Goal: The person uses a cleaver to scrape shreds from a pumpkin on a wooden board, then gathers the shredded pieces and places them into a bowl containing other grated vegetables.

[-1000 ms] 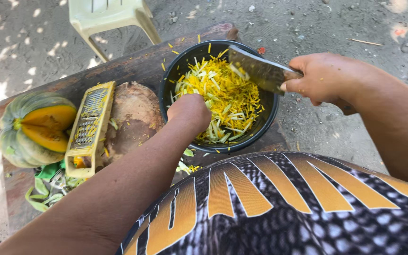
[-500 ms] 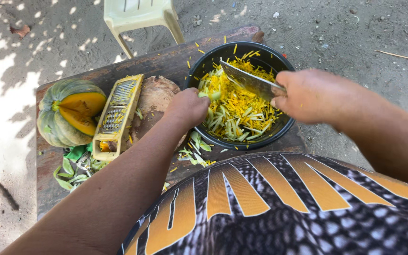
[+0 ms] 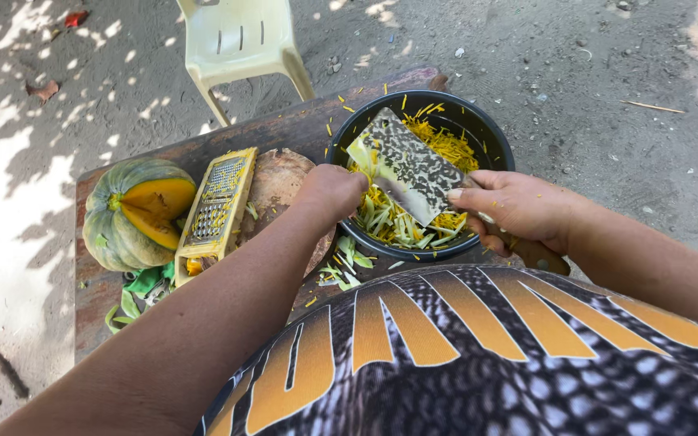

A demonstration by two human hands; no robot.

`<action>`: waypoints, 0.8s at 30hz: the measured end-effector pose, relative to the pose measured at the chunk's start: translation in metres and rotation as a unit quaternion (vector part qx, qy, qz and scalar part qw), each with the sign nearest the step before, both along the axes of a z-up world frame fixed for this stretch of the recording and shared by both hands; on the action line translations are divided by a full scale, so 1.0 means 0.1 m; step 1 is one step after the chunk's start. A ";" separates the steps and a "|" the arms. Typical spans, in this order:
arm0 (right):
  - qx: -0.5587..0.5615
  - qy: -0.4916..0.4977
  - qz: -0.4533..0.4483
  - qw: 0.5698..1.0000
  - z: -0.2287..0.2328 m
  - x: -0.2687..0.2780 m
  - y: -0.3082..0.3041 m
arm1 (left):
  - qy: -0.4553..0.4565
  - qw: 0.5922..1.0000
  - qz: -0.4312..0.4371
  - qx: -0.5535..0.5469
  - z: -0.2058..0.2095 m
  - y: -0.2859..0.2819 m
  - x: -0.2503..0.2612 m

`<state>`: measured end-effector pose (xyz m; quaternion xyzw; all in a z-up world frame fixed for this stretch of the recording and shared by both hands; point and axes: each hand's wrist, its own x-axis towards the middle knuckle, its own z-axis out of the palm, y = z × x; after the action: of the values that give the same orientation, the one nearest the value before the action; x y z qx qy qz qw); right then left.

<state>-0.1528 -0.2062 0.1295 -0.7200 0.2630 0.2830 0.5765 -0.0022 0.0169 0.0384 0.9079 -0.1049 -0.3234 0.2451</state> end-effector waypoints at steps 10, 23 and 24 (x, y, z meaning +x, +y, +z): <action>0.045 0.004 -0.024 0.999 -0.09 -0.02 -0.10 | -0.214 0.945 -0.243 0.038 -0.18 0.09 0.04; -0.189 -0.041 0.068 0.979 -0.05 0.03 0.03 | -0.148 0.975 0.056 0.154 0.36 0.81 -0.36; -0.186 -0.041 0.073 0.979 0.01 0.05 0.16 | -0.147 0.975 0.060 0.157 0.33 0.93 -0.43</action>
<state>-0.1482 -0.1897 0.1305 -0.8431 0.2338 0.2410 0.4200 -0.0450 0.1104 0.0714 0.9773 -0.0326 -0.1838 0.1006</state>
